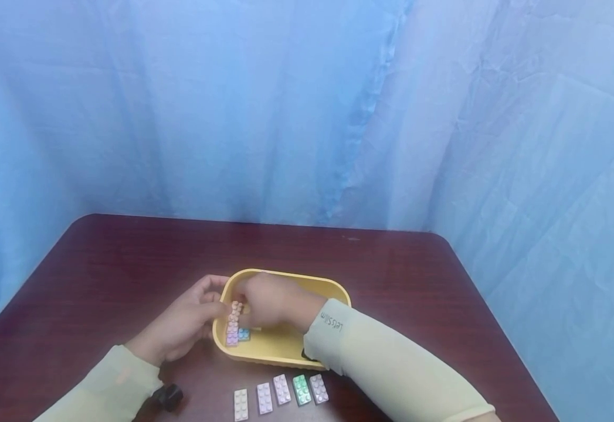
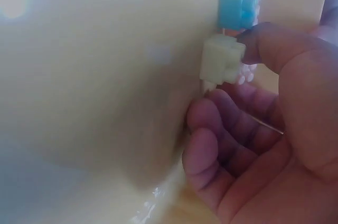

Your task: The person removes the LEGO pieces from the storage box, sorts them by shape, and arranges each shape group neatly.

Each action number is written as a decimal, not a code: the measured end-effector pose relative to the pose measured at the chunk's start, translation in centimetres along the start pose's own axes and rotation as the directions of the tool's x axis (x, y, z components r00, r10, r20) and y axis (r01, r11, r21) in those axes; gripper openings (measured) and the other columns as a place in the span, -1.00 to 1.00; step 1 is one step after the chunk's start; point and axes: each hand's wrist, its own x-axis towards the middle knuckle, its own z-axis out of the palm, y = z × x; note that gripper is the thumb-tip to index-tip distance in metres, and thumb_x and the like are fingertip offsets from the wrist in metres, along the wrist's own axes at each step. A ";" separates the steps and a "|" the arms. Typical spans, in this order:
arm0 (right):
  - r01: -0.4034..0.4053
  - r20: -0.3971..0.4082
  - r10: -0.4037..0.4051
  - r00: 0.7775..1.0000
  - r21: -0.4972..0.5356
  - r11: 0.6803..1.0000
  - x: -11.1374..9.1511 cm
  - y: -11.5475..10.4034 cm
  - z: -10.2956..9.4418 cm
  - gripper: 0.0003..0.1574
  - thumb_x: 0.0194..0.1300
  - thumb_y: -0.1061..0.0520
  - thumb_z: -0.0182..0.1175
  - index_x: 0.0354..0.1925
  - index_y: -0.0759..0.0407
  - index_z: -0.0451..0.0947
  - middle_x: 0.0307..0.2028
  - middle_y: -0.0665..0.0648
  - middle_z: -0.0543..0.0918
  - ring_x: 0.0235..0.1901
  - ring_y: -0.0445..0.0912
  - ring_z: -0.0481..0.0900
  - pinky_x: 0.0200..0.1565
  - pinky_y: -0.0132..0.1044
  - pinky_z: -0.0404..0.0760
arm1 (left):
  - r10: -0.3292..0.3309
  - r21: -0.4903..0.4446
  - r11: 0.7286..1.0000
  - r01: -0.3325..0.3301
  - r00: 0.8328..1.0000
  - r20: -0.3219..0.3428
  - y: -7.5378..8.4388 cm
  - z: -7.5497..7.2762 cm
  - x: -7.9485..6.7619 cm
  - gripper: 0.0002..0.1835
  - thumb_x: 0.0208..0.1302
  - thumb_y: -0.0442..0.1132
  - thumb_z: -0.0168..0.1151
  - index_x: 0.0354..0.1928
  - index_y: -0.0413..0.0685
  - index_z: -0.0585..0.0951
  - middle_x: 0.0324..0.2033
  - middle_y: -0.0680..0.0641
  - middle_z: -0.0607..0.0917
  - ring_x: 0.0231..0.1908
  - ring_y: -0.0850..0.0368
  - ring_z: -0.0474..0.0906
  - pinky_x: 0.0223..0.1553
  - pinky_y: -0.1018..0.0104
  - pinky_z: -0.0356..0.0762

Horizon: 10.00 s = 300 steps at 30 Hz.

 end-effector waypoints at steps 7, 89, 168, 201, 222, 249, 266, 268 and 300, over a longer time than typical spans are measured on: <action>0.038 -0.004 -0.038 0.999 0.011 0.999 0.1 0.1 0.0 -0.71 0.37 0.03 0.51 0.04 -0.01 0.77 -0.39 -0.11 0.65 -0.46 -0.26 0.49 -0.34 -0.40 0.51 | 0.009 -0.004 1.000 -0.009 1.000 0.002 0.0 -0.1 -0.1 -0.30 0.39 -0.41 0.33 0.52 -0.08 0.34 -0.22 -0.10 0.62 -0.39 0.09 0.62 -0.44 0.34 0.69; 0.070 -0.129 -0.058 0.990 0.086 0.994 -9.7 0.8 -5.6 -0.55 0.28 0.01 0.57 0.11 -0.03 0.72 -0.23 -0.10 0.71 -0.49 -0.39 0.54 -0.32 -0.41 0.64 | -0.005 -0.005 1.000 0.005 1.000 0.010 -0.1 -0.2 0.3 -0.28 0.39 -0.40 0.32 0.55 -0.07 0.32 -0.18 -0.16 0.63 -0.36 0.04 0.72 -0.40 0.29 0.78; -0.043 -0.113 0.079 0.990 0.296 0.954 -23.3 3.8 4.7 -0.41 0.39 0.02 0.57 0.31 -0.38 0.71 -0.54 -0.47 0.53 -0.54 -0.55 0.48 -0.44 -0.51 0.57 | 0.006 -0.003 1.000 -0.006 1.000 0.010 -0.3 -0.8 0.7 -0.27 0.40 -0.39 0.33 0.55 -0.09 0.31 -0.16 -0.18 0.63 -0.34 0.03 0.70 -0.38 0.27 0.80; -0.139 -0.040 0.166 0.985 0.377 0.916 -22.8 4.3 5.2 -0.39 0.31 0.03 0.61 0.30 -0.28 0.75 -0.55 -0.41 0.59 -0.53 -0.49 0.54 -0.44 -0.46 0.61 | -0.003 0.001 1.000 0.003 1.000 -0.010 -0.2 -0.7 0.7 -0.28 0.38 -0.39 0.34 0.54 -0.08 0.33 -0.17 -0.16 0.64 -0.35 0.03 0.70 -0.39 0.28 0.79; -0.137 -0.150 0.184 0.971 0.282 0.950 -24.3 4.0 2.6 -0.49 0.25 0.02 0.66 0.12 -0.29 0.77 -0.48 -0.39 0.57 -0.46 -0.47 0.54 -0.39 -0.45 0.60 | 0.006 -0.009 1.000 -0.006 1.000 -0.014 -0.4 -0.8 0.8 -0.29 0.39 -0.40 0.33 0.53 -0.07 0.34 -0.19 -0.15 0.63 -0.36 0.03 0.69 -0.41 0.30 0.76; -0.065 -0.292 0.096 0.952 0.114 0.991 -17.8 1.5 -2.9 -0.62 0.23 0.05 0.65 -0.03 -0.08 0.72 -0.39 -0.23 0.62 -0.51 -0.46 0.39 -0.30 -0.44 0.58 | 0.011 -0.011 1.000 -0.011 1.000 -0.001 -0.5 -0.7 0.9 -0.29 0.37 -0.39 0.33 0.52 -0.09 0.33 -0.20 -0.12 0.62 -0.37 0.05 0.67 -0.42 0.32 0.75; -0.008 -0.226 0.028 0.974 0.085 0.996 -12.1 1.5 -4.9 -0.63 0.30 0.02 0.59 0.03 0.03 0.75 -0.37 -0.05 0.73 -0.61 -0.43 0.34 -0.30 -0.40 0.61 | 0.015 -0.018 1.000 -0.015 1.000 -0.003 -0.5 -0.7 1.1 -0.28 0.35 -0.40 0.32 0.52 -0.11 0.33 -0.21 -0.12 0.62 -0.35 0.04 0.70 -0.38 0.25 0.81; -0.013 -0.218 0.030 0.975 0.079 0.997 -11.6 1.4 -5.0 -0.64 0.30 0.02 0.59 0.01 0.02 0.75 -0.37 -0.07 0.71 -0.60 -0.41 0.38 -0.30 -0.39 0.61 | 0.015 -0.016 1.000 -0.015 1.000 0.000 -0.5 -0.7 1.1 -0.28 0.36 -0.40 0.32 0.53 -0.11 0.33 -0.20 -0.12 0.61 -0.35 0.04 0.69 -0.38 0.26 0.80; -0.129 -0.032 0.132 0.991 0.099 0.987 -5.1 3.3 -4.1 -0.51 0.26 -0.04 0.60 0.10 0.08 0.77 -0.49 -0.07 0.67 -0.49 -0.25 0.57 -0.30 -0.26 0.62 | 0.024 -0.001 1.000 -0.024 1.000 0.020 -0.5 -0.7 1.1 -0.28 0.39 -0.39 0.32 0.54 -0.10 0.31 -0.19 -0.11 0.63 -0.36 0.07 0.67 -0.42 0.33 0.74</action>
